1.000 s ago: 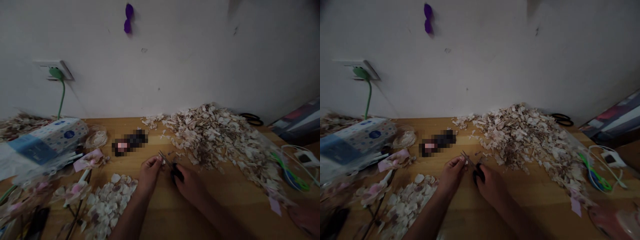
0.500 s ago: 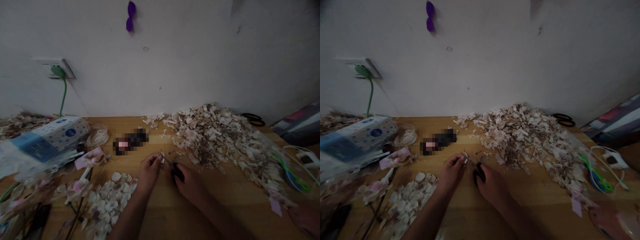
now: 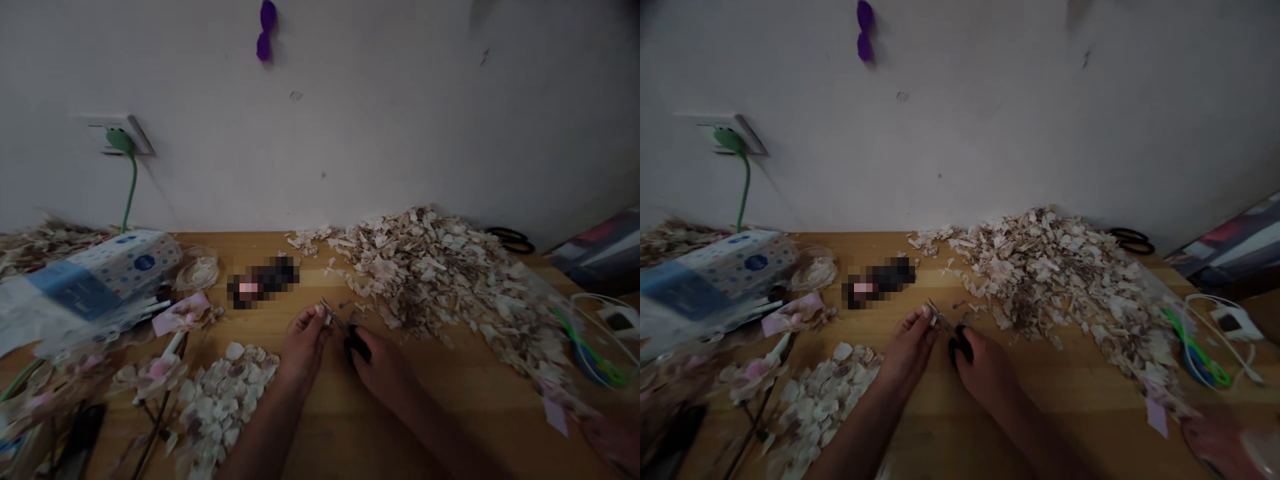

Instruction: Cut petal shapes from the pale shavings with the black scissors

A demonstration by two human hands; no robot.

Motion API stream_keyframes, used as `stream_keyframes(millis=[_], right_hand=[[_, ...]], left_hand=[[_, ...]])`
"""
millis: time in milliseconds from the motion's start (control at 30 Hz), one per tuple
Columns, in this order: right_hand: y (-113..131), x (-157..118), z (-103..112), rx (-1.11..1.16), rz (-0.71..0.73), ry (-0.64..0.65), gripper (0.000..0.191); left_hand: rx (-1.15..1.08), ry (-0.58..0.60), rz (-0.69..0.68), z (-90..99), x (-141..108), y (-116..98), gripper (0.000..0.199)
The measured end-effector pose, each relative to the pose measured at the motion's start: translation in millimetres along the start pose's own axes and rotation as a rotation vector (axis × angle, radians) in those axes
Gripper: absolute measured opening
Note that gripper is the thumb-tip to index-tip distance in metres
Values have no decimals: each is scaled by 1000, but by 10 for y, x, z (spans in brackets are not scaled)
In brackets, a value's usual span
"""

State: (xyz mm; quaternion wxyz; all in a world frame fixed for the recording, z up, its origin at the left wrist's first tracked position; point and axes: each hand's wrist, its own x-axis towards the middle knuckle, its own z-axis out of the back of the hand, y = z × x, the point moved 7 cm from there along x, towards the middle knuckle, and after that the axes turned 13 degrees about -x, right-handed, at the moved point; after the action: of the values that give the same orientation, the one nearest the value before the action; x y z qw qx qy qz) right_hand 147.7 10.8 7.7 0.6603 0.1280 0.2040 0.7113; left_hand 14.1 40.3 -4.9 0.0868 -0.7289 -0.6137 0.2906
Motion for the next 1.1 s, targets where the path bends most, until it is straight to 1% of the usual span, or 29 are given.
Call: stream_keyframes(millis=[167, 367, 467, 567, 633, 667, 767, 833, 967, 1100], right_hand=[[22, -19, 12, 7, 25, 7, 17], [3, -12, 9, 22, 22, -4, 21], [13, -10, 13, 23, 25, 9, 17], [8, -10, 22, 12, 15, 5, 16], [3, -9, 21, 19, 20, -4, 18], [0, -8, 20, 21, 23, -11, 19], [-16, -6, 21, 24, 17, -38, 20], [-11, -7, 13, 24, 18, -31, 19], [22, -16, 11, -6, 24, -4, 19], [29, -15, 11, 3, 25, 8, 22]], left_hand=[[69, -9, -45, 43, 33, -40, 22], [313, 76, -123, 67, 91, -115, 22], [389, 53, -138, 71, 90, -166, 24], [431, 45, -147, 34, 69, -206, 25], [407, 61, -129, -4, 50, -195, 24], [362, 71, -105, -21, 39, -172, 24], [164, 93, 12, -59, 0, -50, 25], [59, 78, 52, -58, -21, 13, 23], [-12, 57, 13, -20, -22, 29, 19], [38, 74, -24, 13, 12, -6, 18]])
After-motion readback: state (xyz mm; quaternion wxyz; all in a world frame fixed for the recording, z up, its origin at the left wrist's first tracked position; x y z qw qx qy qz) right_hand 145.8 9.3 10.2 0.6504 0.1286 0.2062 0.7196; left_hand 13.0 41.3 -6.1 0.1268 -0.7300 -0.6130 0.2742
